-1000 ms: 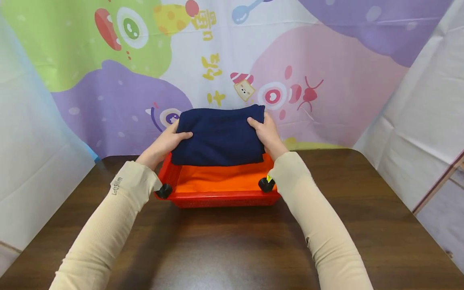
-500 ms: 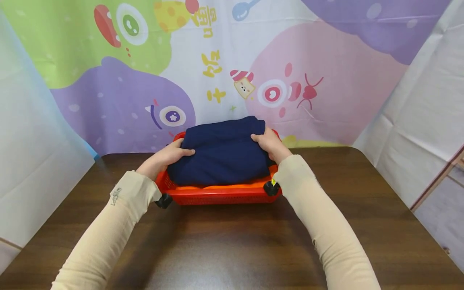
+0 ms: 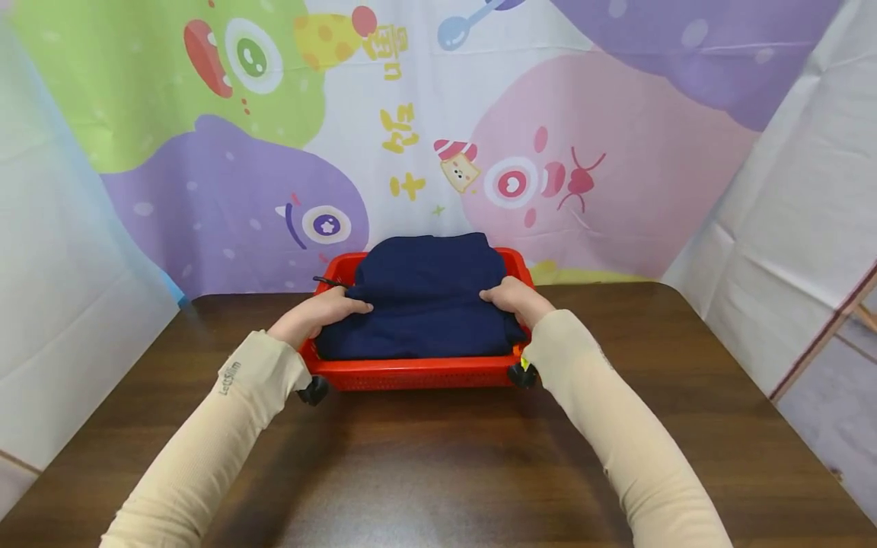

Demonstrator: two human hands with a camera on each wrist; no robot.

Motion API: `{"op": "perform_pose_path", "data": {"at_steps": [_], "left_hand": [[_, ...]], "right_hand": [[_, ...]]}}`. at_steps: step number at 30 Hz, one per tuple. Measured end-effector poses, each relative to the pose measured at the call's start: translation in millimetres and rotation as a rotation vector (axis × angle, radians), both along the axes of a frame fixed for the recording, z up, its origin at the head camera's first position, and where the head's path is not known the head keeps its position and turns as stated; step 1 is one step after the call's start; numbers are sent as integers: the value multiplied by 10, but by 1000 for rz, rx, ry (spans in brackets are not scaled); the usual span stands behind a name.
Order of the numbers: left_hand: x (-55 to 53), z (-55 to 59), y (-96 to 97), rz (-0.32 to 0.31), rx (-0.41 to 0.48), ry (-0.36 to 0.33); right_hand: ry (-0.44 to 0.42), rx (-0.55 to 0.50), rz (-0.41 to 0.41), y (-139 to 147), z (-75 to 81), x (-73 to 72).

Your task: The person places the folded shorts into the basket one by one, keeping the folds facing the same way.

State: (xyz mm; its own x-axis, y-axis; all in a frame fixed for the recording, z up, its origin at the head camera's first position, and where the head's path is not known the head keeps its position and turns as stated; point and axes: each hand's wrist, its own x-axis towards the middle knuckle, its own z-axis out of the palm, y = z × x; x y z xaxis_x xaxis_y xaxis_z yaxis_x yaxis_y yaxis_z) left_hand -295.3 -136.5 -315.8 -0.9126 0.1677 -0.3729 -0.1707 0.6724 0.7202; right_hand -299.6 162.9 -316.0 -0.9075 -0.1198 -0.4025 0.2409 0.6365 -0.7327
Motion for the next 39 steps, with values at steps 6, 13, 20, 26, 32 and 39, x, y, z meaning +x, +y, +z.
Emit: {"op": "perform_pose_path", "data": {"at_steps": [6,13,20,26,32,39], "left_hand": [[-65,9,18,72,52,-101],[-135,49,143,240,311,15],[-179,76,178,262,373,248],[-151,131,136,230,219,273],[-127,29,124,124,106,114],[-8,-65,127,108,-86,262]], "right_hand": [[11,-2,2,4,-77,53],[15,49,65,-6,-65,70],[28,-28,71,-12,-28,138],[47,13,43,34,95,229],[221,270,80,18,61,328],[635,493,181,-57,-30,379]]}}
